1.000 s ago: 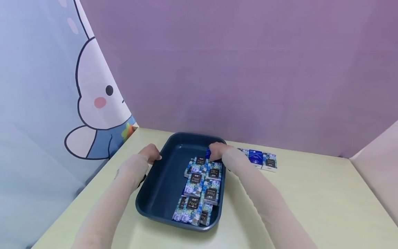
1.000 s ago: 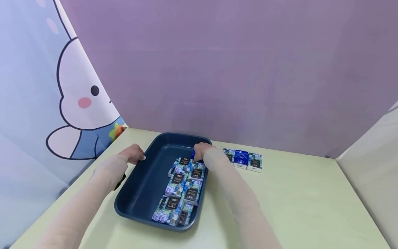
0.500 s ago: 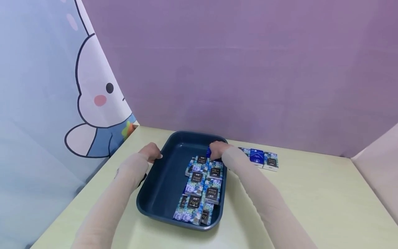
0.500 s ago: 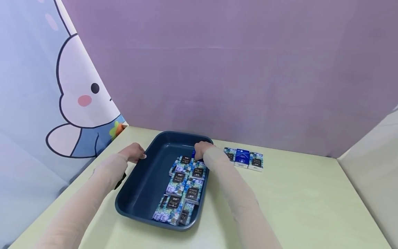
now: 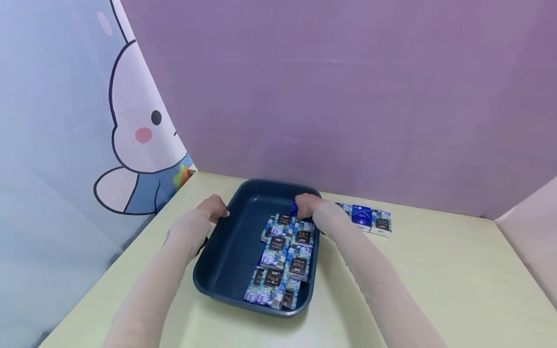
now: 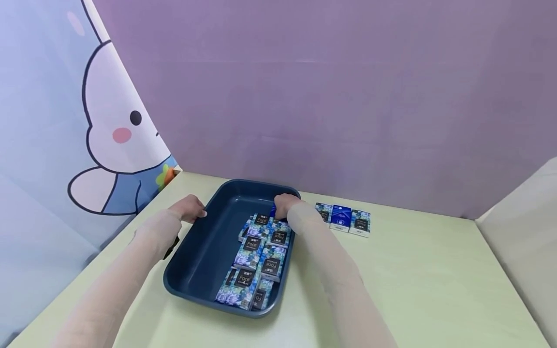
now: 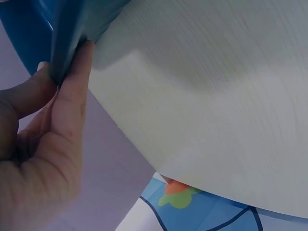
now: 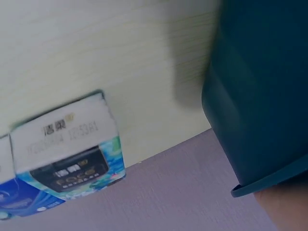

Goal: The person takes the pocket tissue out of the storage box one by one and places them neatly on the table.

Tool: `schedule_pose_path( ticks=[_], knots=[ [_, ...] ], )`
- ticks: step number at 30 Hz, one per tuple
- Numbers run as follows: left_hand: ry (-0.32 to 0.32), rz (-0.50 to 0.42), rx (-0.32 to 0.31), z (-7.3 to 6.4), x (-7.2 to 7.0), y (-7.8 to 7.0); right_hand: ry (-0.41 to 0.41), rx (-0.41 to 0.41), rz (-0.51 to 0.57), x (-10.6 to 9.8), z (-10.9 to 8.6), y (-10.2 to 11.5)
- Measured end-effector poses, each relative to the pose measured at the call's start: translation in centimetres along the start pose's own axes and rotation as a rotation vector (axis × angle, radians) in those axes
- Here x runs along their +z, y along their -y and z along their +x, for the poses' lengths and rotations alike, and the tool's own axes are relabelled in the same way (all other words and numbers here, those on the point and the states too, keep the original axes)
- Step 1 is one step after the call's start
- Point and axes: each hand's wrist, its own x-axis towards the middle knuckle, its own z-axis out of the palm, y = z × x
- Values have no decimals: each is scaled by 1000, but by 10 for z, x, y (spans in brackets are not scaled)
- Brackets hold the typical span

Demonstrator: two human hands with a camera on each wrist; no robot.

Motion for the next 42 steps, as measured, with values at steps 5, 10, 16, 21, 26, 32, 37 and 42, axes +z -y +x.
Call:
schedule_pose_path(
  ticks=[5, 10, 16, 21, 26, 32, 37, 42],
  knots=[
    [21, -67, -35, -1, 0, -1, -16, -15, -11, 3, 2, -1],
    [13, -64, -18, 0, 0, 1, -60, -33, -13, 3, 3, -3],
    [10, -66, -29, 0, 0, -1, -103, -45, -24, 2, 1, -3],
    [12, -29, -40, 1, 1, -3, -127, -54, -33, 3, -3, -4],
    [9, -2, -36, 1, 0, -3, -157, -70, -98, -1, -9, -4],
    [13, 35, -29, 1, -4, -1, -162, -82, -119, -13, -18, 3],
    [-3, 59, -2, 3, -7, -2, -184, -68, -131, -23, -24, 7],
    [-7, 78, 7, 2, -7, -2, -192, -61, -72, -29, -30, 6]
  ],
)
